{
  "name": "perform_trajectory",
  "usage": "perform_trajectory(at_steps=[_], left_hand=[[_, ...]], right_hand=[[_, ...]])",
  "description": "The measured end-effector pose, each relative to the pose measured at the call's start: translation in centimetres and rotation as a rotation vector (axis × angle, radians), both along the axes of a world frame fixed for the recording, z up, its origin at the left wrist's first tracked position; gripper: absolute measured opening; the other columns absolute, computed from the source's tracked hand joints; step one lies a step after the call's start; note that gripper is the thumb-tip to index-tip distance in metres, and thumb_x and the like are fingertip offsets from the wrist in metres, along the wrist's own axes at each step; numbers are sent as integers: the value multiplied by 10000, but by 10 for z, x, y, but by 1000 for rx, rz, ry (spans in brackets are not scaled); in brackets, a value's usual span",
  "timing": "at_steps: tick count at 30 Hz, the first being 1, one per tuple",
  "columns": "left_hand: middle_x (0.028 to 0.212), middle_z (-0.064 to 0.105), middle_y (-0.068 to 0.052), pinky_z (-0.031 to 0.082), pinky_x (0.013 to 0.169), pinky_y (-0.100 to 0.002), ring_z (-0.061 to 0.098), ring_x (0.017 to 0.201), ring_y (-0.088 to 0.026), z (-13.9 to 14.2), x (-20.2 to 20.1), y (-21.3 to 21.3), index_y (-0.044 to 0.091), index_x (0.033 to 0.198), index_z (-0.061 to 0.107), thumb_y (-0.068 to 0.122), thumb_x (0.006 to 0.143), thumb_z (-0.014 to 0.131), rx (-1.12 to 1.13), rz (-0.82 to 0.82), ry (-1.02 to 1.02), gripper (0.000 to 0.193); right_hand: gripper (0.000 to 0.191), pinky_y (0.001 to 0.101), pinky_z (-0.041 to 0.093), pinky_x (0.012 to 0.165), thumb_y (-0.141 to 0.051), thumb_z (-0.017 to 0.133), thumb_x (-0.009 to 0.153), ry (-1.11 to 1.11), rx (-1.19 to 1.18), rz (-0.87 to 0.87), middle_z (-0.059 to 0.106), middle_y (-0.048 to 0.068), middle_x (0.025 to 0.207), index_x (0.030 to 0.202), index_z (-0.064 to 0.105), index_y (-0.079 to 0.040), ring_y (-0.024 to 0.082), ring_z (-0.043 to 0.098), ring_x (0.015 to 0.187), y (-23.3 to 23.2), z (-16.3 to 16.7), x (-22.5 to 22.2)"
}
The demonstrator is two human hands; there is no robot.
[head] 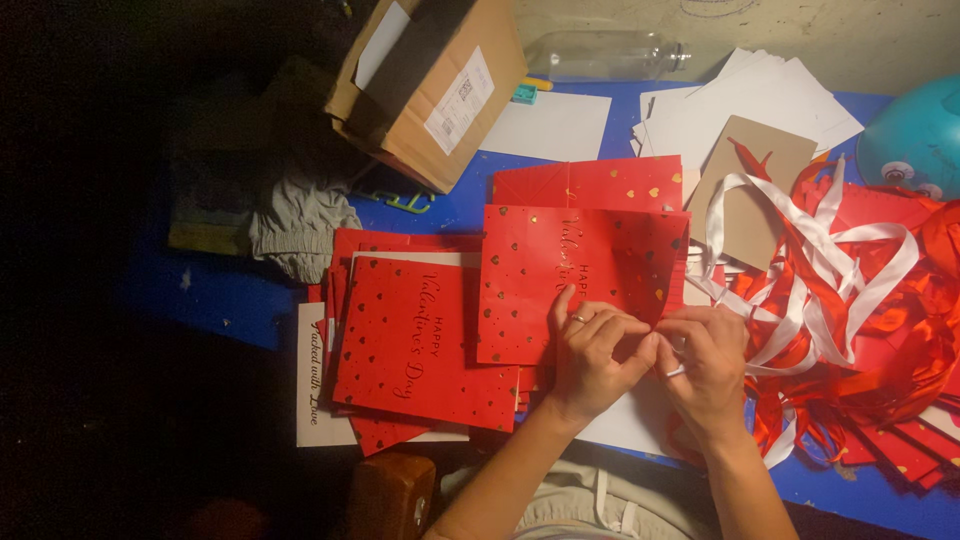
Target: The person ties white ribbons around red Valentine's Day cards on a blue table. They repeatedly pick up cards, thread ribbons through slots, and tie knots, then place the finished cards aside.
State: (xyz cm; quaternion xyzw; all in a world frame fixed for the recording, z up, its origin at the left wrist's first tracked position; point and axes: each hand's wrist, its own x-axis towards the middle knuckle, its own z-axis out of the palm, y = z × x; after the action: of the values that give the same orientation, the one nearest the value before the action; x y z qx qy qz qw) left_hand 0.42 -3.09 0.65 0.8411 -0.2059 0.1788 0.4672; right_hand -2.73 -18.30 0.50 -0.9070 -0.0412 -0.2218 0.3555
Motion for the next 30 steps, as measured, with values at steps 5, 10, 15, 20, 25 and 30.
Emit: perform_trajectory(at_steps=[5, 10, 15, 20, 25, 30], left_hand=[[888, 707, 19, 272, 1254, -553, 675, 958, -183, 2, 0, 0, 147, 900, 696, 223, 880, 788, -1, -3, 5, 121], [880, 702, 29, 277, 1257, -550, 672, 955, -186, 1, 0, 0, 147, 936, 695, 230, 884, 787, -3, 3, 14, 135], [896, 704, 25, 284, 1238, -544, 671, 965, -188, 1, 0, 0, 154, 943, 698, 251, 881, 795, 16, -8, 11, 150], [902, 700, 27, 297, 1241, -536, 666, 964, -177, 3, 0, 1, 167, 947, 709, 234, 909, 790, 13, -2, 18, 112], [886, 702, 37, 294, 1229, -533, 657, 941, -168, 4, 1, 1, 179, 944, 735, 183, 884, 801, 49, -9, -2, 88], [876, 697, 39, 295, 1233, -530, 649, 928, -162, 4, 2, 1, 175, 970, 754, 163, 872, 824, 25, -26, 17, 122]], right_hand=[[191, 369, 453, 964, -46, 743, 905, 18, 162, -81, 603, 90, 1119, 1063, 641, -80, 266, 581, 1075, 2, -6, -1], [280, 423, 436, 999, -26, 725, 843, -52, 103, -2, 643, 110, 1152, 1106, 633, -50, 319, 581, 1114, 1, 4, 1], [201, 460, 438, 973, -17, 731, 817, -58, -16, 4, 647, 87, 983, 988, 642, -76, 303, 593, 1027, 2, 6, 1], [127, 400, 459, 884, -28, 712, 953, -31, 106, -99, 618, 102, 983, 1033, 614, -47, 311, 568, 966, -1, -5, -1], [139, 409, 452, 893, -5, 700, 941, -28, 93, -78, 604, 102, 955, 1053, 628, -47, 315, 576, 955, -3, -12, -2], [227, 413, 445, 932, 8, 690, 869, -2, 66, -68, 591, 95, 940, 1082, 654, -61, 304, 577, 965, -3, -10, -1]])
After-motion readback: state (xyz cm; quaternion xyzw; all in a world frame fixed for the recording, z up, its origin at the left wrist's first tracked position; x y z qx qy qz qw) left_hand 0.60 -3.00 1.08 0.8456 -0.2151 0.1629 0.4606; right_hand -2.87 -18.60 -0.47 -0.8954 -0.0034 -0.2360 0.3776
